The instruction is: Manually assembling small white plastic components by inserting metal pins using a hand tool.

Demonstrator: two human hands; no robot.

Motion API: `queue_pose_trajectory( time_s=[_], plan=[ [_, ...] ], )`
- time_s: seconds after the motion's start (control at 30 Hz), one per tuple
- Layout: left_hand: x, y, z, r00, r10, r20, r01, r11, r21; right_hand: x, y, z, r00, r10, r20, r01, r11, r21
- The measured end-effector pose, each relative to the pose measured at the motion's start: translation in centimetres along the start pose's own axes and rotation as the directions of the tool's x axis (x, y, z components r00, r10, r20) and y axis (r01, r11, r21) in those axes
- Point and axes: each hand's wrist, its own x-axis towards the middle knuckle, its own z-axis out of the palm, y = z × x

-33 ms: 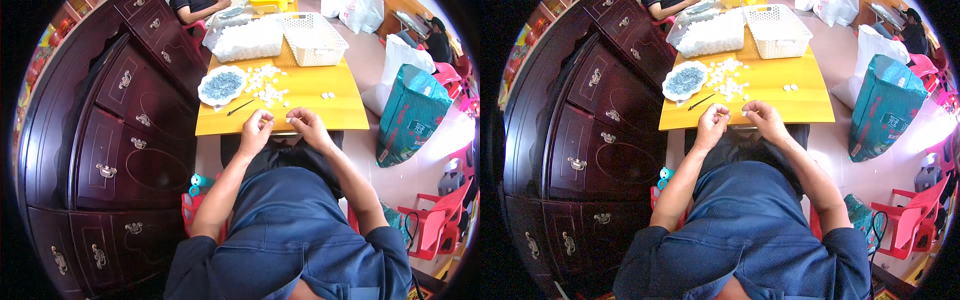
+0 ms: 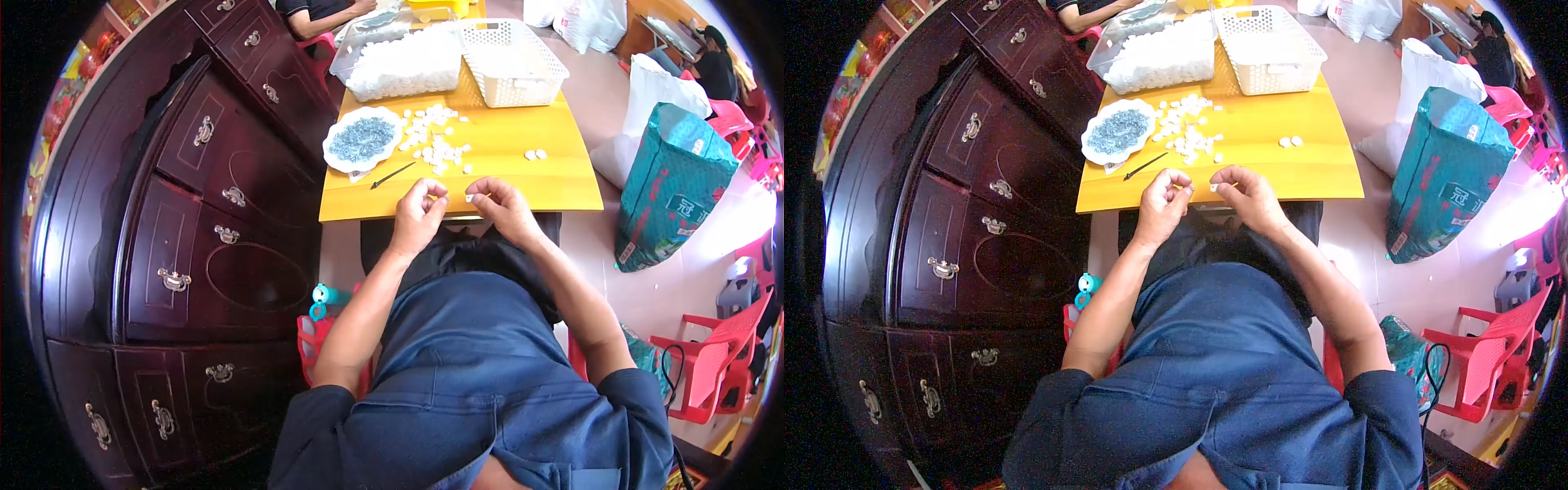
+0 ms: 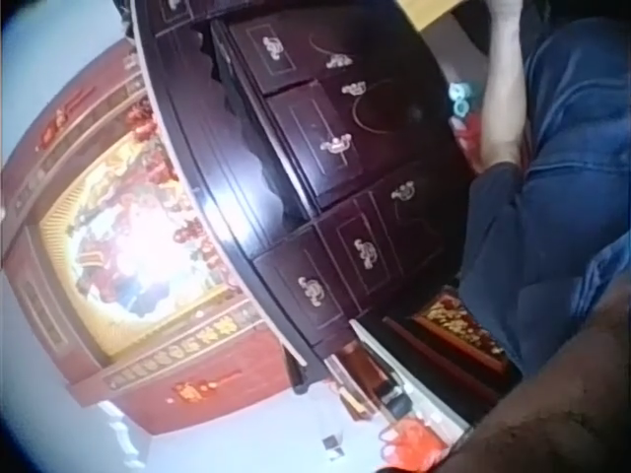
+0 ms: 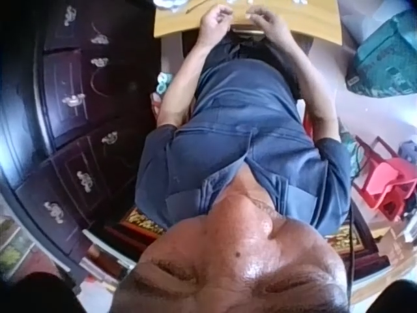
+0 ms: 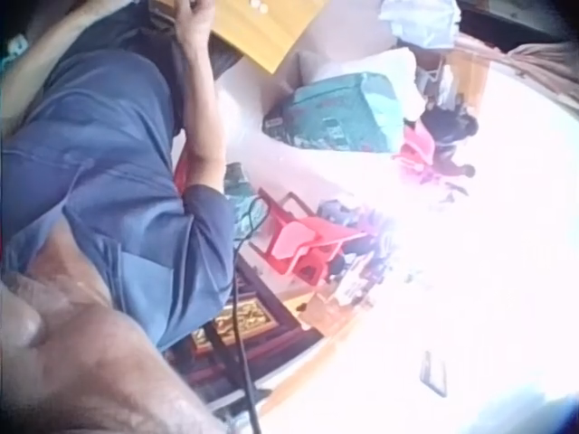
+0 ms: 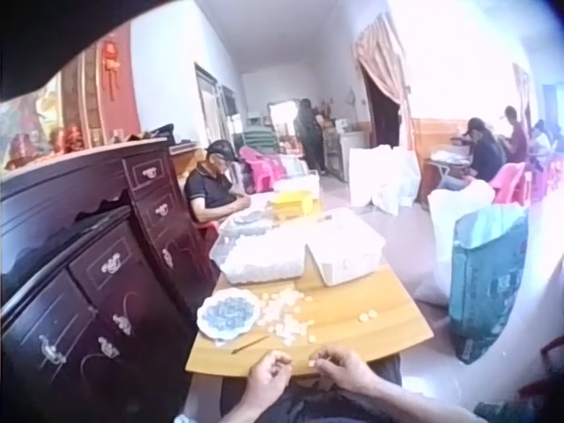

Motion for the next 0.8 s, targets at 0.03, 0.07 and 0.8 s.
queue_pose_trajectory(
  time_s=[0.03,0.07,0.8],
  plan=[
    [-0.1,0.1,0.1,1.000,0.004,-0.004,-0.003,1.000,0.010,-0.2,0.2,0.2,0.999,0.024,0.036,-0.027,0.997,0.067],
    [-0.1,0.1,0.1,1.000,0.000,0.002,0.000,1.000,0.012,-0.3,0.4,0.3,0.996,0.046,0.073,-0.055,0.990,0.133],
    [-0.9,0.7,1.3,0.999,0.013,0.049,-0.016,0.997,0.077,-1.3,-0.4,1.1,0.998,-0.002,0.056,0.003,1.000,-0.017]
  ],
)
